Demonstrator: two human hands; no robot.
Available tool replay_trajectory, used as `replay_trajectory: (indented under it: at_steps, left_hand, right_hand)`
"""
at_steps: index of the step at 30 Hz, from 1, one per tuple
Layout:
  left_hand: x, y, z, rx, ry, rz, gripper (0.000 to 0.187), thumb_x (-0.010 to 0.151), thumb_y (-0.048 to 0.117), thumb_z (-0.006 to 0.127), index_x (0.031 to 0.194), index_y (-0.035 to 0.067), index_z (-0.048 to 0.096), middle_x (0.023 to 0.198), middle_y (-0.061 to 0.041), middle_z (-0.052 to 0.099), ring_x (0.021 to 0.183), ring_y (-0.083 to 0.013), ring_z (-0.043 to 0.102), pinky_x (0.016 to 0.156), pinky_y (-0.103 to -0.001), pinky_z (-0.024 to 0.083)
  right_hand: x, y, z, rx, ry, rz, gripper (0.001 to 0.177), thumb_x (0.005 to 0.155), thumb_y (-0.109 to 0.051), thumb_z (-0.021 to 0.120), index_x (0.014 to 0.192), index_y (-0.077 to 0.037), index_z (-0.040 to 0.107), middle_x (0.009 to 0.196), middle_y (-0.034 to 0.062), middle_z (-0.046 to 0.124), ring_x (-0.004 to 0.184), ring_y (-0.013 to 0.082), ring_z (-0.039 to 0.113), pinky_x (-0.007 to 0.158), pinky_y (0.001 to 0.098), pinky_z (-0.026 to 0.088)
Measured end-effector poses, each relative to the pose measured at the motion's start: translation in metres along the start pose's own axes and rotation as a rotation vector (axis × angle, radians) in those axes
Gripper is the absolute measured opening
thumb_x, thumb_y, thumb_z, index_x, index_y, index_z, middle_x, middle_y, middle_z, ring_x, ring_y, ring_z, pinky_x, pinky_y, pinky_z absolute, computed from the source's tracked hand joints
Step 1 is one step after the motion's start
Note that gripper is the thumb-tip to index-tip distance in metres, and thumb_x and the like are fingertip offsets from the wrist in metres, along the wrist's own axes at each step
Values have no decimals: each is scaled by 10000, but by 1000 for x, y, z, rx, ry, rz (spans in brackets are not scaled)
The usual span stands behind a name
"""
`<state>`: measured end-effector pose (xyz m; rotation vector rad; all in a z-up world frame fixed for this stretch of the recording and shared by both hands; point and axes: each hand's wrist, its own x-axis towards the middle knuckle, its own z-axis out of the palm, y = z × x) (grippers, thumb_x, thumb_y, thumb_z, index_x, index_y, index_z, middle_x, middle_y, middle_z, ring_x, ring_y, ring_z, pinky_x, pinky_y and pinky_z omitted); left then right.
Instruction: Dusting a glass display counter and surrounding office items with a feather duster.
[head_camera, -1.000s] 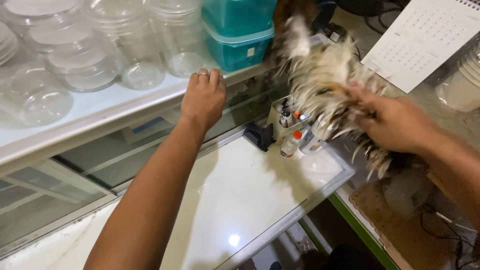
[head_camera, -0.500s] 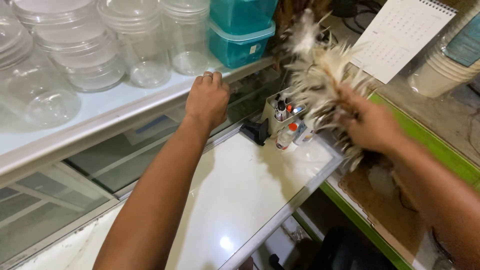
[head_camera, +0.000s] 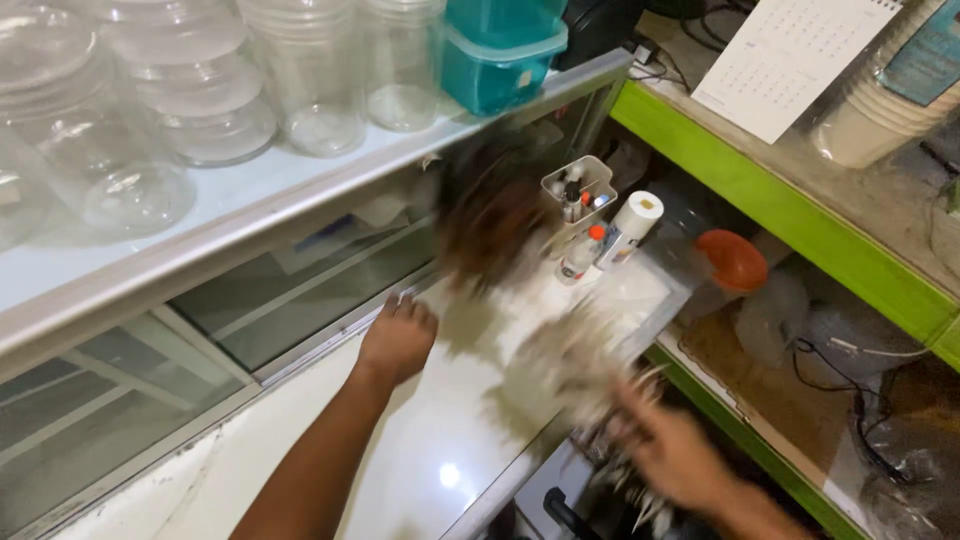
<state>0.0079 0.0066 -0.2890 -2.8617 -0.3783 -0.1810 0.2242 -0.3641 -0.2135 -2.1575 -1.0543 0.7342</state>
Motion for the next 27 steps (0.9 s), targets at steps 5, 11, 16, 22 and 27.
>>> replay_trajectory:
  at_steps: [5, 11, 16, 22, 27]
  left_hand:
    - [-99, 9, 36, -247, -654, -199, 418, 1027, 176, 427, 1402, 23, 534, 1500, -169, 529, 1400, -314, 505, 1135, -435, 425]
    - [-187, 19, 40, -420, -347, -354, 605, 1028, 378, 362, 1560, 108, 256, 1683, -89, 185, 1521, -297, 161, 1220, -480, 133]
    - [-200, 26, 47, -408, -393, -453, 625, 1048, 435, 368, 1578, 127, 249, 1665, -93, 186, 1547, -299, 121, 1253, -489, 81]
    - [-207, 23, 63, -396, -217, -429, 646, 1031, 459, 441, 1556, 101, 327, 1639, -123, 271, 1527, -320, 192, 1232, -544, 119]
    - [-202, 25, 65, -440, -135, -411, 659, 984, 456, 478, 1540, 127, 352, 1636, -99, 279, 1518, -300, 215, 1195, -588, 135]
  right_hand:
    - [-11, 12, 51, -550, -477, 168, 655, 918, -201, 653, 1513, -369, 439, 1050, 131, 796, 932, 309, 766, 855, 417, 586]
    - [2, 73, 94, -404, 29, 337, 832, 881, -146, 661, 1602, -318, 282, 997, 212, 774, 907, 398, 750, 822, 454, 591]
    - [-10, 78, 156, -383, -257, 124, 794, 887, -265, 645, 1591, -410, 309, 911, 170, 793, 848, 279, 804, 806, 372, 617]
    - [-4, 103, 162, -546, -253, 178, 807, 876, -302, 601, 1592, -454, 261, 1126, 107, 774, 947, 303, 788, 819, 412, 618]
    - [2, 93, 124, -480, -24, 360, 784, 945, -355, 597, 1641, -301, 238, 1214, 201, 726, 1035, 438, 696, 881, 476, 557]
